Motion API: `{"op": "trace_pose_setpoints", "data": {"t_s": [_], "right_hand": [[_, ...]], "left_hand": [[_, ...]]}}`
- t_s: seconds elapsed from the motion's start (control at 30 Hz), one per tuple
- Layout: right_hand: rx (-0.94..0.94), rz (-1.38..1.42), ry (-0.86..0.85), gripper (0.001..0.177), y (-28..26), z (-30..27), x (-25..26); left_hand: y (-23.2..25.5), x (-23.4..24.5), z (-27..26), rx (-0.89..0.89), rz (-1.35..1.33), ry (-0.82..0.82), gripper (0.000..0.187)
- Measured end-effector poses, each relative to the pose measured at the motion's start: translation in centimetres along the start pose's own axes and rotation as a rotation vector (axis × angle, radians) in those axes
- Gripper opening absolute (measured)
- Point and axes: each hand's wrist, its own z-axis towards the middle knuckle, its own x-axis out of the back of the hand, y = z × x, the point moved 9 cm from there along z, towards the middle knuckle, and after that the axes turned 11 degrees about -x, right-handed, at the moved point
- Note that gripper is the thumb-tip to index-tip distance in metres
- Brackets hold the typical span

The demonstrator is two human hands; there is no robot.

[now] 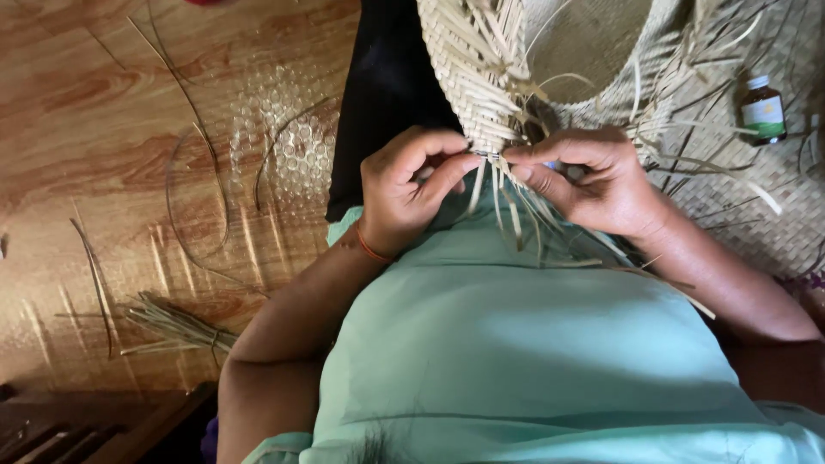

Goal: Weaving dried plant fibers to create a hat brim

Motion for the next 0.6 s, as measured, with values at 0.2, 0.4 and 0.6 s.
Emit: {"op": "trace_pose_setpoints", "data": {"t_s": [0.2,0.4,0.6], "right_hand": [[0.057,-0.140,-0.046,0.013,-1.3,-0.5,-0.4],[0.059,-0.161,-0.041,0.014,-0.9,-0.4,-0.2],[0.044,-0.337,-0.085,0.022,-0.7,-1.0,0.0]], "left_hand": [[1.8,-1.1,1.2,-0.187,0.105,-0.219,0.020],[-1.2,-1.1,0.9,0.074,-0.211,-0.131,0.009],[0.7,-0.4,2.4,-0.005,0.087,-0.272,0.033]]}}
